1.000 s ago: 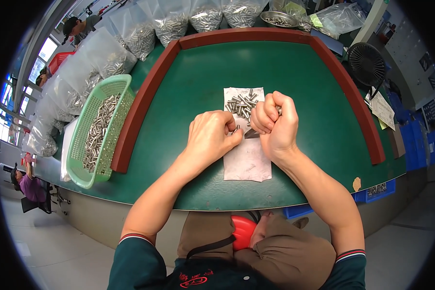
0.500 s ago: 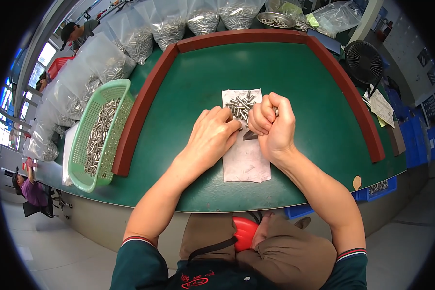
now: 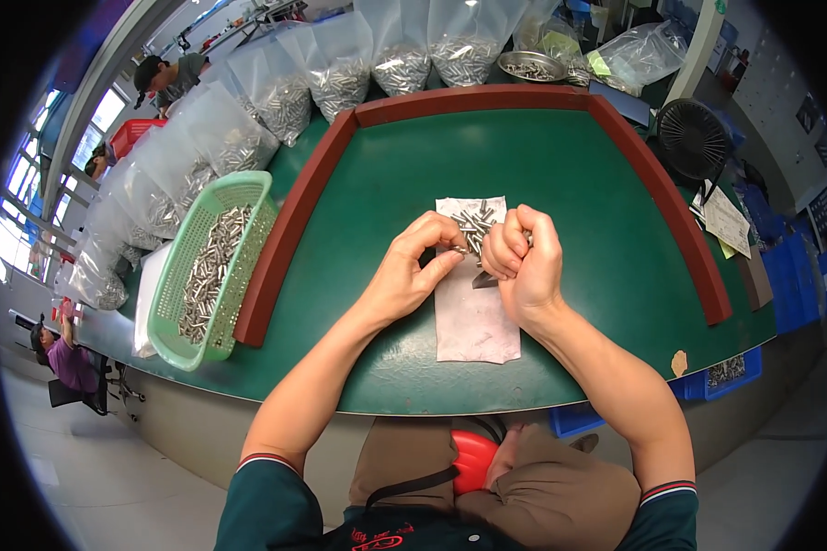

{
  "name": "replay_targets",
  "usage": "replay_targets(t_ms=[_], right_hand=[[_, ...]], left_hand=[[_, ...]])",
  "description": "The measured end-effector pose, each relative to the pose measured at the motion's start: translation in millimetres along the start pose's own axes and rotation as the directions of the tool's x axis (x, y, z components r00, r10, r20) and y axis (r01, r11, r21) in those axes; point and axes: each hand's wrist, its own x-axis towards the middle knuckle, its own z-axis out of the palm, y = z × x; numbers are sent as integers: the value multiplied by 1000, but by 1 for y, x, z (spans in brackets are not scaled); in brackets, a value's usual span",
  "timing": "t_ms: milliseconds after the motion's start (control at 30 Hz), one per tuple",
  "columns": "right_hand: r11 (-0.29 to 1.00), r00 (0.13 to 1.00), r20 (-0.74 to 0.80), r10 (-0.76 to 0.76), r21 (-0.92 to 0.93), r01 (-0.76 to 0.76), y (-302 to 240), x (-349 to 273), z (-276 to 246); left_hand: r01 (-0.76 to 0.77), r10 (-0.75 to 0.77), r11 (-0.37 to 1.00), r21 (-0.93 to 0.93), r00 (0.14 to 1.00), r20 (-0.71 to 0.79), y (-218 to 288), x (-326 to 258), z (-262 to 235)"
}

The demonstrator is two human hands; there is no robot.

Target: Inspecting and sorting small metal pins using a handheld tool on a workbench.

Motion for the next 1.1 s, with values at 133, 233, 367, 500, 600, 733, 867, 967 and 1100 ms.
replay_targets(t_ms=[133, 233, 367, 500, 600, 733, 867, 967, 1100], right_hand=[[1000, 1000, -2, -1, 3, 1, 0, -1, -1], [1000, 1000, 4, -4, 7, 4, -1, -1, 1], [1000, 1000, -9, -6, 15, 7, -3, -2, 1], [1000, 1000, -13, -8, 14, 8, 1, 1, -2], [999, 1000, 0, -11, 38, 11, 2, 0, -1], [994, 997, -10, -72, 83, 72, -3, 1, 0], [997, 999, -27, -31, 70, 33, 0, 3, -2], [996, 999, -24, -36, 79, 38, 1, 3, -2], [994, 998, -26, -54, 89, 56, 0, 4, -3]], left_hand=[[34, -48, 974, -223, 997, -56, -4, 0, 2], [49, -68, 966, -254, 995, -68, -7, 0, 1], [151, -164, 967, -207, 985, -49, 3, 0, -1], [95, -125, 957, 274, 988, 93, 18, -5, -2], [29, -76, 913, 406, 992, 98, 22, -7, 3], [125, -158, 916, 381, 986, 55, 24, -8, 6], [140, -170, 901, 409, 985, 37, 27, -8, 8], [94, -123, 879, 467, 992, 33, 27, -8, 10], [88, -112, 876, 475, 994, 21, 26, -9, 12]])
